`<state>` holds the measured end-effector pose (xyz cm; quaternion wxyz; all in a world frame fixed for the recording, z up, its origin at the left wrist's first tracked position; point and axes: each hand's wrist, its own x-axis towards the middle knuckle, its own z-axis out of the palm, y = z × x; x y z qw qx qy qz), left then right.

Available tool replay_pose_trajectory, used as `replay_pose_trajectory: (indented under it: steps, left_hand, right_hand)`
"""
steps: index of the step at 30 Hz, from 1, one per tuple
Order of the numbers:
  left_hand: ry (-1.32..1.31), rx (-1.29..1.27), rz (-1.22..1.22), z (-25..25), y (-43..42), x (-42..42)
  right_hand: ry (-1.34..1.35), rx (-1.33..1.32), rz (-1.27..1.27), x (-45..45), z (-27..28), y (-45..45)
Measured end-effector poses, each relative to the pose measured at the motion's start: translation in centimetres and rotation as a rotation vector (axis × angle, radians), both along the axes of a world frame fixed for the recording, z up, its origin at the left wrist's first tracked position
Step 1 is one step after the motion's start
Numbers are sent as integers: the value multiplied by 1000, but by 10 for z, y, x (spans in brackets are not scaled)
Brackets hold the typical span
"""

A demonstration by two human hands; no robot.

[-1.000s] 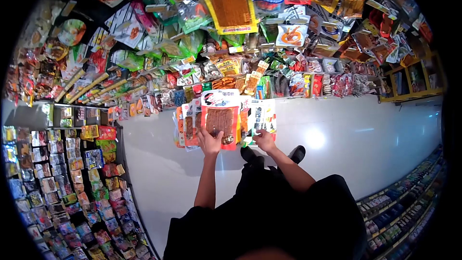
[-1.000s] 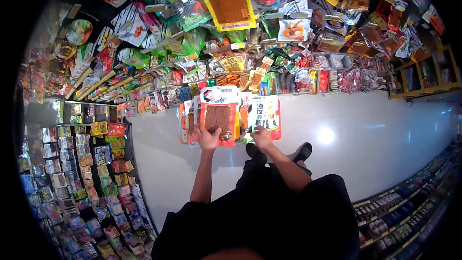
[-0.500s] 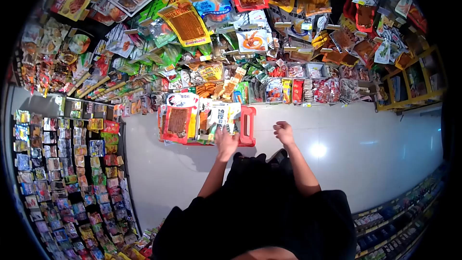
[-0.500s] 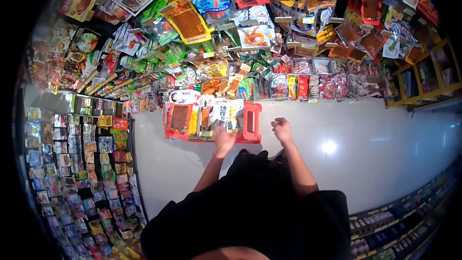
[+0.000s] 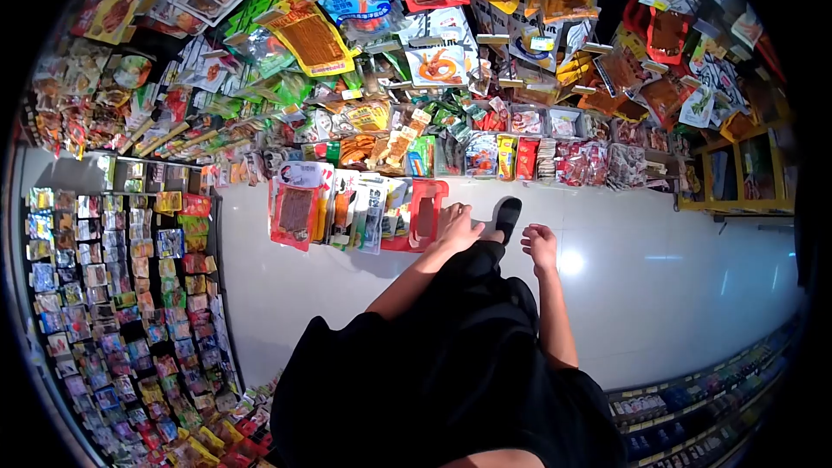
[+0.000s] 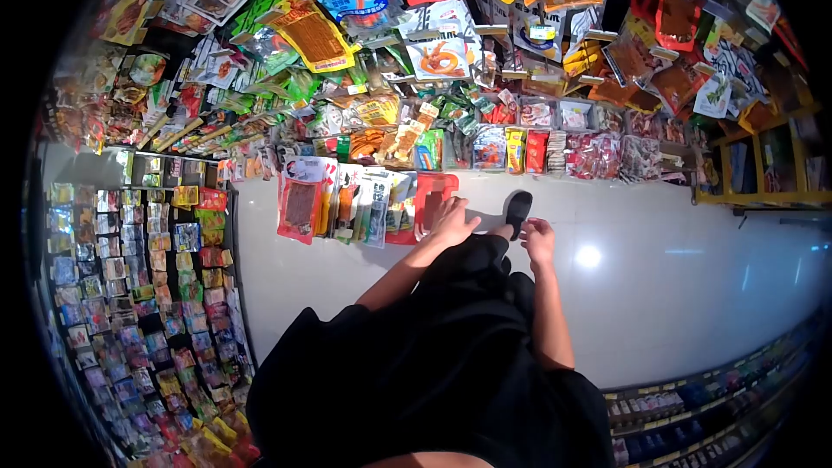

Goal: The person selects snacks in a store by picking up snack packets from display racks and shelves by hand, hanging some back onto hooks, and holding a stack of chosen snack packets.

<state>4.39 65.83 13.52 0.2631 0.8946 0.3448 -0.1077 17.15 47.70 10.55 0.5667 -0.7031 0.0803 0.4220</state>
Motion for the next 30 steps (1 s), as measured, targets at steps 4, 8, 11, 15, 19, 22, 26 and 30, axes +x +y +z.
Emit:
replay_pose_trajectory:
  steps: [4,8,11,15,19,22,26,30]
  left_hand:
    - [-164,-90,45,-54,7,52]
    - [-97,-157,0,-30,18,121]
    - [-147,-192,-29,-30,30,170]
    - [-170,-347,-74,0,46,238]
    - [-548,-337,-29,-7,50,308]
    - [-675,-291,-40,32,46,363]
    - [-773,-394,-24,76,29,441]
    - [-846,-460,47,85,5,539]
  right_hand:
    - [-28,20,-7,59,-8,5]
    - [-32,8,30,133,2,10]
    - [-152,-71,37,195,24,24]
    - [-229,3,-36,264,45,37]
    - [-307,151,-187,332,54,51]
    - [-395,229,-278,386,66,51]
    - [-655,263,-349,470,76,47]
    - [-744,259,-373,542,89,33]
